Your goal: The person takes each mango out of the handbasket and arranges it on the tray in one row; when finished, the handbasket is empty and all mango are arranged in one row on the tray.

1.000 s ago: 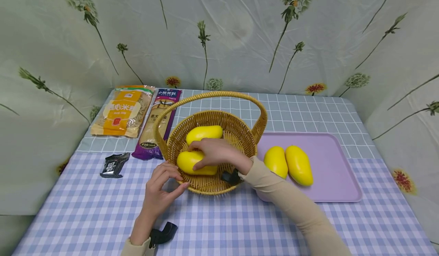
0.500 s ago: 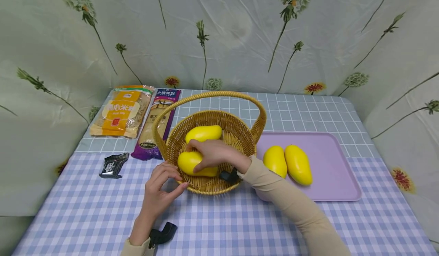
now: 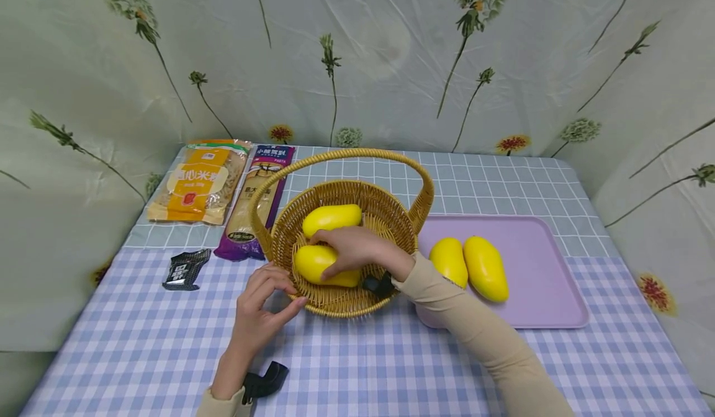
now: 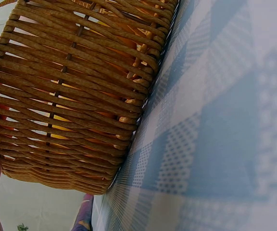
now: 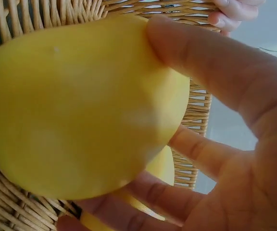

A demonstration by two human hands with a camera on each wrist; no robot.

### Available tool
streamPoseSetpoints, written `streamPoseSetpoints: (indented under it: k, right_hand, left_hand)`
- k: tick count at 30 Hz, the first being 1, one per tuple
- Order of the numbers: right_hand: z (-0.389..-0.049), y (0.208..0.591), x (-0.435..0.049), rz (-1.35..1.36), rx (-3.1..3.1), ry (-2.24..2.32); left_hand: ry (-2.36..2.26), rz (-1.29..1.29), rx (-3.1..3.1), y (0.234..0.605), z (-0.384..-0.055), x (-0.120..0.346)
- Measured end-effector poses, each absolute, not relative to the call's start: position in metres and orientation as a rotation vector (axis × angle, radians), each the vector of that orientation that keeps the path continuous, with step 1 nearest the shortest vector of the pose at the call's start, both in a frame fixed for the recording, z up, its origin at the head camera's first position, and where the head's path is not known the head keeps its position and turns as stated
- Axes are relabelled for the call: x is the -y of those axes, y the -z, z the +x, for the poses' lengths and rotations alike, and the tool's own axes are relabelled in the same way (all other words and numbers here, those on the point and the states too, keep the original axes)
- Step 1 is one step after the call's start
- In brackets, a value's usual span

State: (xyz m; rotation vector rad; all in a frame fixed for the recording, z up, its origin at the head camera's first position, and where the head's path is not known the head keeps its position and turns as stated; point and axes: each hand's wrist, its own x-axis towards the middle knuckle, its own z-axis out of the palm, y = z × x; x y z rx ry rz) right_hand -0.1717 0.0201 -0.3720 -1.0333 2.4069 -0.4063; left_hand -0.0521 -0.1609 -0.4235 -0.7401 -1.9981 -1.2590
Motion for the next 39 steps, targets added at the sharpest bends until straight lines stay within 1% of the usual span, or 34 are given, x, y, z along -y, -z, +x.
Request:
streamPoseSetpoints:
  k: [12, 27, 39]
  right_hand:
    - [-0.176, 0.373, -0.03, -0.966, -2.378, 0.477]
    - [-0.174, 0.371, -0.034, -0.985, -2.455, 0.432]
    - [-0.169, 0.354, -0.049, -0.977, -2.474, 0.582]
  left_hand:
    - [1.245, -0.749, 1.989, 0.424, -0.053, 0.161]
    - [1.238, -0.746, 1.997, 0.423, -0.052, 0.161]
    - [1.234, -0.744, 1.997, 0.423, -0.052, 0.161]
